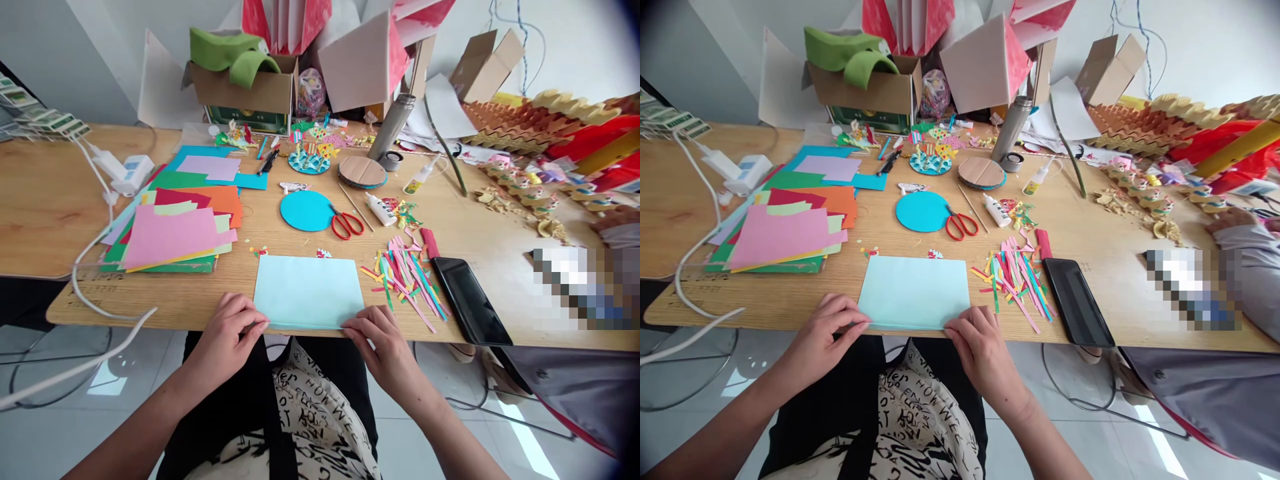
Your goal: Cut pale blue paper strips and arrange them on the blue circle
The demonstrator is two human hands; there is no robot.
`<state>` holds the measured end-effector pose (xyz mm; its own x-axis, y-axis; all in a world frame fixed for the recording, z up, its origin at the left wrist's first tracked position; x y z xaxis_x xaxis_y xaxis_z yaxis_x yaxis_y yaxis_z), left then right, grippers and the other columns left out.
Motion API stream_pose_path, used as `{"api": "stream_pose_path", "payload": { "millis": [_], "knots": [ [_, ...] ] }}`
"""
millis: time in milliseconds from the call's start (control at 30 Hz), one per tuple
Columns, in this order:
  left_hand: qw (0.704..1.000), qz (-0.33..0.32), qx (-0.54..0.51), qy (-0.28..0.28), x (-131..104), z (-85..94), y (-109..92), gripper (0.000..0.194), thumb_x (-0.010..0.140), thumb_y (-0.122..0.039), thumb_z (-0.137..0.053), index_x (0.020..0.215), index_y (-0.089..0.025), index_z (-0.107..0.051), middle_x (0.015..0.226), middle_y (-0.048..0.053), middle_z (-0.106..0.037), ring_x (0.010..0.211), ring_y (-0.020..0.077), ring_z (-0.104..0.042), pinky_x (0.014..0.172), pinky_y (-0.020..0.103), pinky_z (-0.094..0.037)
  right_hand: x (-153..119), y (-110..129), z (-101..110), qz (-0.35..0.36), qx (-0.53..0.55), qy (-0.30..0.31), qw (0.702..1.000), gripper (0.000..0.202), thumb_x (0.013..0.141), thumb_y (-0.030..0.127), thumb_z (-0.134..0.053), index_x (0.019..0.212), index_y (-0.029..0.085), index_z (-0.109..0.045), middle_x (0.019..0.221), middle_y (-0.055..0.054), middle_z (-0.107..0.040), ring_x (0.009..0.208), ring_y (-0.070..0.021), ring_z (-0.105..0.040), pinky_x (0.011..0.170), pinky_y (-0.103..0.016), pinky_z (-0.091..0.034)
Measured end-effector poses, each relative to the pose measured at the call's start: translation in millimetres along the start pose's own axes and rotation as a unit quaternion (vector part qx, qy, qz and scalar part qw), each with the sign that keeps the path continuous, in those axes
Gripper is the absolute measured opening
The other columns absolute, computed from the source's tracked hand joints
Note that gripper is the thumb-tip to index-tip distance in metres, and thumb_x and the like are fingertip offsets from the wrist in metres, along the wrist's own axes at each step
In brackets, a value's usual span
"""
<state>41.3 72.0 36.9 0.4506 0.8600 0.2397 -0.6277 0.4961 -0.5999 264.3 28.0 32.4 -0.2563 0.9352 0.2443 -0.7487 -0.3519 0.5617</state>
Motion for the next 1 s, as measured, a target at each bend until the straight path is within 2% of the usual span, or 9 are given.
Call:
{"api": "stream_pose_path", "payload": {
  "millis": [167,367,500,633,800,1000],
  "knots": [
    [0.998,0.061,0.004,0.018,7,-2.9,11,0.020,0.089,-0.025,-0.055,0.072,-0.021,-0.065,0.078,0.004,-0.058,0.085,0.0210,-0.048,0.076,0.033,-0.042,9,-9,-3,-0.058,-0.005,0.041,0.997,0.018,0.097,0.022,-0.049,0.084,0.020,-0.061,0.086,-0.006,-0.059,0.084,-0.0221,-0.048,0.076,-0.038,-0.043],
    [0.994,0.108,0.031,0.014,12,1.3,25,0.022,0.080,-0.033,-0.065,0.063,-0.020,-0.061,0.070,0.003,-0.057,0.080,0.0220,-0.048,0.074,0.034,-0.040,18,-22,-6,-0.121,-0.004,0.083,0.989,0.020,0.094,0.024,-0.054,0.076,0.020,-0.060,0.080,-0.005,-0.062,0.084,-0.0228,-0.050,0.076,-0.037,-0.043],
    [0.990,0.135,0.041,0.020,15,2.3,31,0.028,0.077,-0.037,-0.068,0.056,-0.021,-0.058,0.067,0.003,-0.057,0.078,0.0220,-0.048,0.074,0.034,-0.039,20,-29,-6,-0.152,-0.008,0.080,0.985,0.021,0.091,0.029,-0.058,0.071,0.021,-0.058,0.076,-0.004,-0.063,0.082,-0.0234,-0.052,0.074,-0.036,-0.042],
    [0.987,0.147,0.045,0.051,17,0.4,33,0.032,0.080,-0.037,-0.063,0.053,-0.021,-0.056,0.066,0.004,-0.057,0.078,0.0226,-0.049,0.074,0.035,-0.039,20,-37,-4,-0.189,-0.003,0.066,0.980,0.019,0.086,0.032,-0.063,0.071,0.022,-0.058,0.072,-0.003,-0.063,0.081,-0.0237,-0.054,0.072,-0.036,-0.041],
    [0.985,0.140,0.059,0.081,19,-1.3,32,0.031,0.084,-0.036,-0.057,0.057,-0.021,-0.057,0.068,0.004,-0.059,0.080,0.0228,-0.050,0.077,0.037,-0.039,20,-37,-5,-0.178,0.003,0.071,0.981,0.017,0.088,0.031,-0.058,0.074,0.022,-0.057,0.074,-0.004,-0.064,0.082,-0.0232,-0.054,0.071,-0.034,-0.041],
    [0.984,0.142,0.080,0.072,20,-0.9,32,0.034,0.082,-0.037,-0.061,0.054,-0.021,-0.052,0.066,0.004,-0.058,0.079,0.0229,-0.050,0.074,0.036,-0.039,20,-43,-3,-0.192,-0.030,0.053,0.979,0.024,0.084,0.036,-0.064,0.067,0.023,-0.053,0.068,-0.003,-0.061,0.079,-0.0236,-0.055,0.067,-0.033,-0.040]
  ]
}}
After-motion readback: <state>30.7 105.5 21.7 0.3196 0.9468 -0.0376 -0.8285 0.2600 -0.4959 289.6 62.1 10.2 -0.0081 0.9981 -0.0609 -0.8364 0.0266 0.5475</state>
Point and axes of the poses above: each hand's wrist, its own x-axis towards the middle knuckle, its own z-axis out of the back of the hand, y = z × x, the point moved 9 cm from there along x, towards the middle knuckle
